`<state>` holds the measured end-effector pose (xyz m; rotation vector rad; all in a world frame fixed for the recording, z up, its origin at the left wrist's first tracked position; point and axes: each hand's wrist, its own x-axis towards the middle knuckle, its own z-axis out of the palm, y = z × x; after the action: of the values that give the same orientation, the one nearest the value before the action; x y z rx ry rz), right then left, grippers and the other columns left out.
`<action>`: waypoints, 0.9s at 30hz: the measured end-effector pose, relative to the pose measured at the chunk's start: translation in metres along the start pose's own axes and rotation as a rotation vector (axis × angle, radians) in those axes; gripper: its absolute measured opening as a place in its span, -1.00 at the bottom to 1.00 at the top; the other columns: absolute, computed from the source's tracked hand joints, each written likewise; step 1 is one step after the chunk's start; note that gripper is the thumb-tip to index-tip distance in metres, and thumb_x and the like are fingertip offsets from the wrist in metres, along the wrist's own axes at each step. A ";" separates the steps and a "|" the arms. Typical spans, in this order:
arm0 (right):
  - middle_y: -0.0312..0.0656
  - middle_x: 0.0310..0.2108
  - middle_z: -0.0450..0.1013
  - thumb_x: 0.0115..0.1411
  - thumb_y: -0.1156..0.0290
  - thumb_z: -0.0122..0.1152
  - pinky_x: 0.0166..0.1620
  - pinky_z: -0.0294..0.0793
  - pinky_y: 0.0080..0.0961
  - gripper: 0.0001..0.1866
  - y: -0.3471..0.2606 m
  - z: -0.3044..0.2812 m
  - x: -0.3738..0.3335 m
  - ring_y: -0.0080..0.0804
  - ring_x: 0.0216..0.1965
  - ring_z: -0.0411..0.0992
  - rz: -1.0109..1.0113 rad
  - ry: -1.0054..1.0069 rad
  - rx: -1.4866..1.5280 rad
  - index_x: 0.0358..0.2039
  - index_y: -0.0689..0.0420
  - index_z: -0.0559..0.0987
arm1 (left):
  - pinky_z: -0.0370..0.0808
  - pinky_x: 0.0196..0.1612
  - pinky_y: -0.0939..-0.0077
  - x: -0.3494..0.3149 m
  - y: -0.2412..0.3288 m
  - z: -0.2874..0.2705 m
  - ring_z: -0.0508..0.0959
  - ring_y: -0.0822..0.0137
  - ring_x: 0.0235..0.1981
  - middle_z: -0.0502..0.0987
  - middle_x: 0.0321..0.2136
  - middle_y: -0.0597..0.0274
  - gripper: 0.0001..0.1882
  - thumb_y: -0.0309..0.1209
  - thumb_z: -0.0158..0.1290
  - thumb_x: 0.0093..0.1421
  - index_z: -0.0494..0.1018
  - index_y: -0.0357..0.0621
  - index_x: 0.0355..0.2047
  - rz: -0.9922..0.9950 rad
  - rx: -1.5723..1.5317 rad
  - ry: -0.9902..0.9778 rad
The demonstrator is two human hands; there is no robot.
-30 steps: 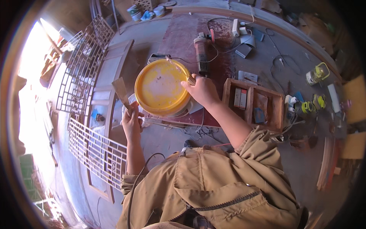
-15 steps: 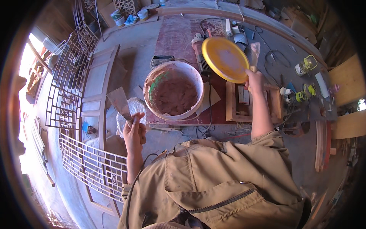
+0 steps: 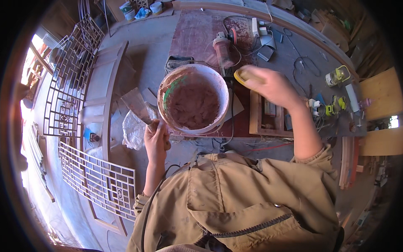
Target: The person uses a nail gun to secure a wooden frame, then retrieves a putty knife and a container of filler. They scoop filler and apply it to the joints of the wooden frame using the putty knife.
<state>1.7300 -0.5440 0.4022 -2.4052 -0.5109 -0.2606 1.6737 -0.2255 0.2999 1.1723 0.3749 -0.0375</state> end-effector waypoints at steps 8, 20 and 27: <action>-0.18 -0.55 0.46 -0.03 0.37 0.07 -0.42 0.44 -0.39 -0.84 -0.037 0.104 0.079 -0.26 -0.47 0.47 -0.327 -0.518 -0.796 -0.42 0.05 0.57 | -0.01 -0.81 0.76 0.000 0.005 0.013 0.15 0.65 -0.79 0.24 -0.72 0.44 -0.80 -0.35 0.06 0.13 0.26 -0.04 -0.52 -0.099 0.005 -0.070; -0.19 -0.60 0.51 -0.14 0.45 0.05 -0.47 0.49 -0.42 -0.85 -0.046 0.165 0.080 -0.30 -0.50 0.51 -0.543 -0.884 -0.969 -0.62 0.07 0.61 | 0.07 -0.74 0.76 0.003 -0.009 0.005 0.19 0.64 -0.75 0.28 -0.70 0.42 -0.76 -0.35 0.10 0.10 0.25 -0.10 -0.52 0.032 0.021 -0.029; -0.09 -0.50 0.52 -0.11 0.48 0.03 -0.35 0.50 -0.37 -0.83 -0.031 0.143 0.096 -0.21 -0.40 0.51 -0.280 -0.819 -0.909 -0.55 0.15 0.61 | 0.21 -0.62 0.74 0.004 -0.009 0.005 0.26 0.64 -0.66 0.29 -0.64 0.45 -0.75 -0.39 0.14 0.06 0.25 -0.13 -0.50 0.035 0.023 -0.034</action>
<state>1.8118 -0.4024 0.3403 -3.2743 -1.3223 0.5310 1.6772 -0.2328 0.2920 1.1993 0.3242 -0.0311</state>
